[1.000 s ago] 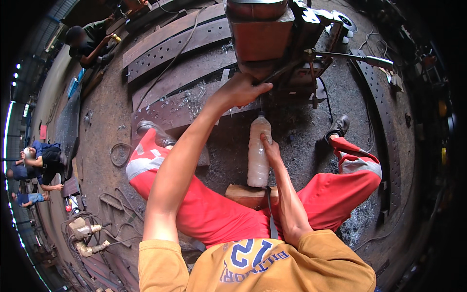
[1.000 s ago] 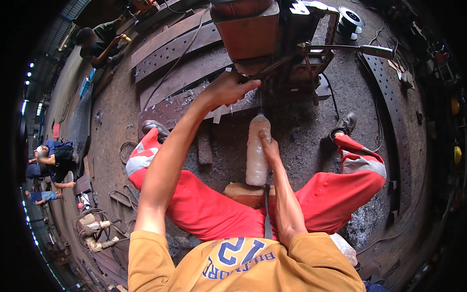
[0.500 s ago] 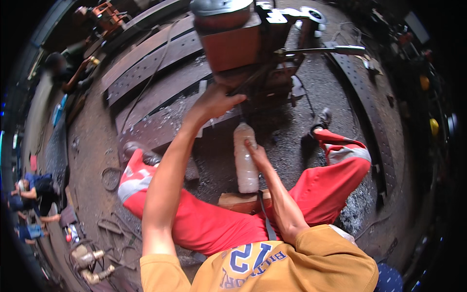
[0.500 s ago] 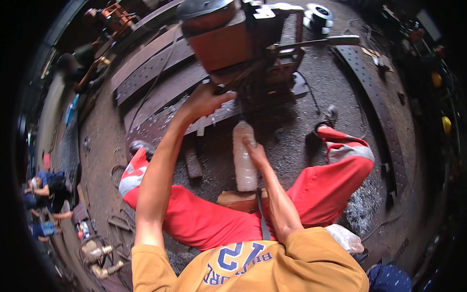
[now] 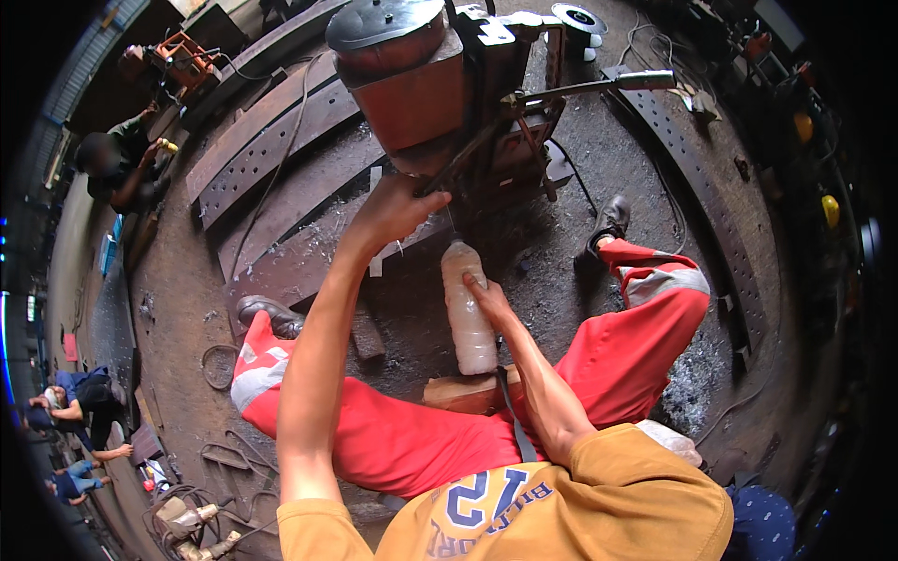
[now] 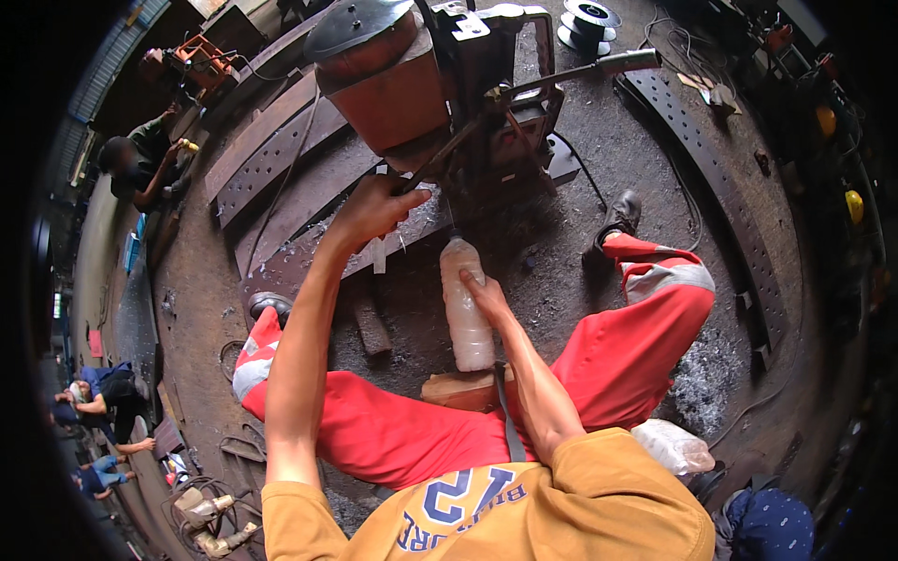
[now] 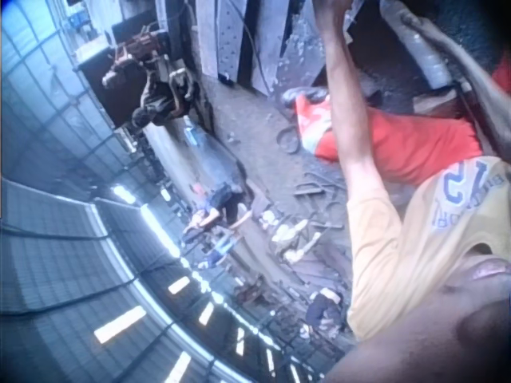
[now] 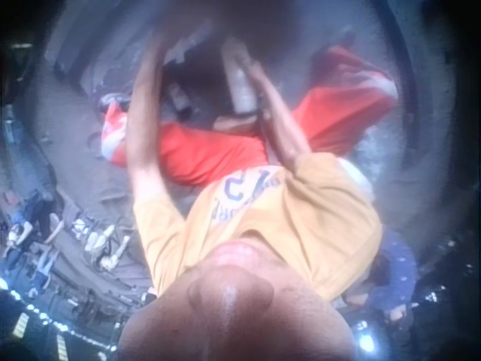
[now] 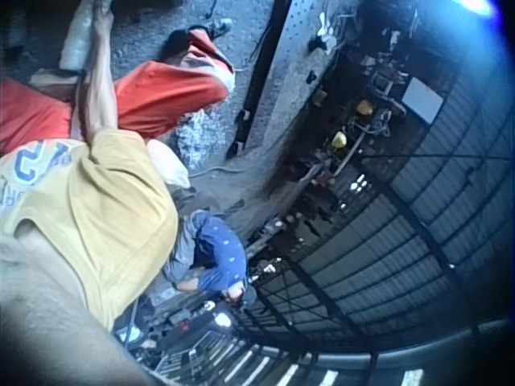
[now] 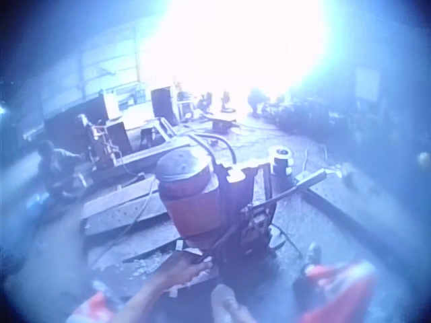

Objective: The person operates a drill press on a metal plate, repeatedly applying liquid from a plastic bottle to the drilling area. The person also uses a metal file to scrape the surface of the metal plate between drilling cycles.

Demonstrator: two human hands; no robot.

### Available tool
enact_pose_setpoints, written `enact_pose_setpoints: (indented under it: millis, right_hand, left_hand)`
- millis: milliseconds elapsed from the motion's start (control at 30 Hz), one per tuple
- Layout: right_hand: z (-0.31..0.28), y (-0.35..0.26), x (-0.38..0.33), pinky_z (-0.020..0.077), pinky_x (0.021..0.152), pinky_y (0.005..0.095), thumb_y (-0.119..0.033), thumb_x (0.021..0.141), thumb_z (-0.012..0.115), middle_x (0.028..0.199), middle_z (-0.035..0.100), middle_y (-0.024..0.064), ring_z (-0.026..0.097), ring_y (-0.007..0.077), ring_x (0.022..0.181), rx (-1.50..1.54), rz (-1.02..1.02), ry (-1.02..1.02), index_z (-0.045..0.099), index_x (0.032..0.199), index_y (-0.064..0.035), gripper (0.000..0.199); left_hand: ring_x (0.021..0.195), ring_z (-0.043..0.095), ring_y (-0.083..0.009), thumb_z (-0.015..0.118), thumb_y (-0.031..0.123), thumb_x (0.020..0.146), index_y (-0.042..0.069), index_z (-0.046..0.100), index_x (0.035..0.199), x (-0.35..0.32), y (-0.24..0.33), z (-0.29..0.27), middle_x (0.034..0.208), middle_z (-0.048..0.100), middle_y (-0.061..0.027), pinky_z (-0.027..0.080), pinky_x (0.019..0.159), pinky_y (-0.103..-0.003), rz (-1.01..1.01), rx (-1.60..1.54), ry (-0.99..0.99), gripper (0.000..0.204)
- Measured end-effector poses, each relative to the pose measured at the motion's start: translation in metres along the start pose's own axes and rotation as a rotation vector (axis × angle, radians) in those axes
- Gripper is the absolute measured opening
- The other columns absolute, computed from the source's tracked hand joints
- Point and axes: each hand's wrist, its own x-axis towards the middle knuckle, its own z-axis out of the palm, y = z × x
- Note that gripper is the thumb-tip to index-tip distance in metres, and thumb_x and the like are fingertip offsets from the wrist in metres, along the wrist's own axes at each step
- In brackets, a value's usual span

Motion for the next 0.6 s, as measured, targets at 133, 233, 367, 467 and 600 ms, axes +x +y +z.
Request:
enact_pose_setpoints:
  millis: [133,233,367,467,600]
  right_hand:
    - [-0.006,0.000,0.002,0.0568,0.070,0.0358,-0.051,0.094,0.069,0.095,0.071,0.0126,0.069,0.0193,0.078,-0.001,0.011,0.018,0.064,0.119,0.0044,0.061]
    - [-0.009,0.005,0.009,0.0563,0.077,0.0375,-0.052,0.089,0.072,0.101,0.072,0.0170,0.071,0.0251,0.088,0.019,0.036,0.038,0.065,0.119,0.0052,0.065]
    - [-0.008,0.006,0.016,0.0526,0.092,0.0379,-0.046,0.080,0.081,0.112,0.069,0.0154,0.067,0.0270,0.104,-0.314,-0.236,0.167,0.058,0.128,-0.0009,0.070]
    - [0.011,-0.014,-0.004,0.0503,0.098,0.0387,-0.031,0.069,0.089,0.117,0.069,0.0162,0.065,0.0282,0.113,-0.484,-0.386,0.103,0.058,0.128,-0.0044,0.072]
    - [0.013,0.005,-0.007,0.0504,0.100,0.0411,-0.010,0.056,0.092,0.122,0.068,0.0156,0.063,0.0320,0.119,-0.508,-0.468,0.004,0.058,0.128,-0.0077,0.080]
  left_hand:
    - [0.051,0.055,-0.0140,0.068,0.045,0.090,-0.004,0.066,0.084,0.001,0.005,0.001,0.062,0.057,-0.0047,0.043,0.048,-0.033,-0.131,0.026,-0.052,0.049]
    - [0.050,0.055,-0.0146,0.068,0.046,0.090,-0.004,0.066,0.083,0.003,0.004,0.003,0.062,0.058,-0.0058,0.044,0.048,-0.033,-0.120,0.099,-0.034,0.051]
    - [0.048,0.055,-0.0148,0.068,0.049,0.089,-0.005,0.067,0.084,0.006,0.000,0.007,0.063,0.059,-0.0073,0.045,0.048,-0.033,-0.118,0.125,-0.018,0.054]
    - [0.049,0.056,-0.0147,0.069,0.049,0.089,-0.005,0.068,0.085,-0.001,0.000,0.003,0.064,0.060,-0.0077,0.045,0.048,-0.033,-0.166,0.135,-0.005,0.054]
    - [0.053,0.060,-0.0177,0.070,0.045,0.089,-0.006,0.067,0.087,0.012,-0.004,0.006,0.064,0.062,-0.0089,0.047,0.050,-0.035,-0.186,0.130,-0.026,0.051]
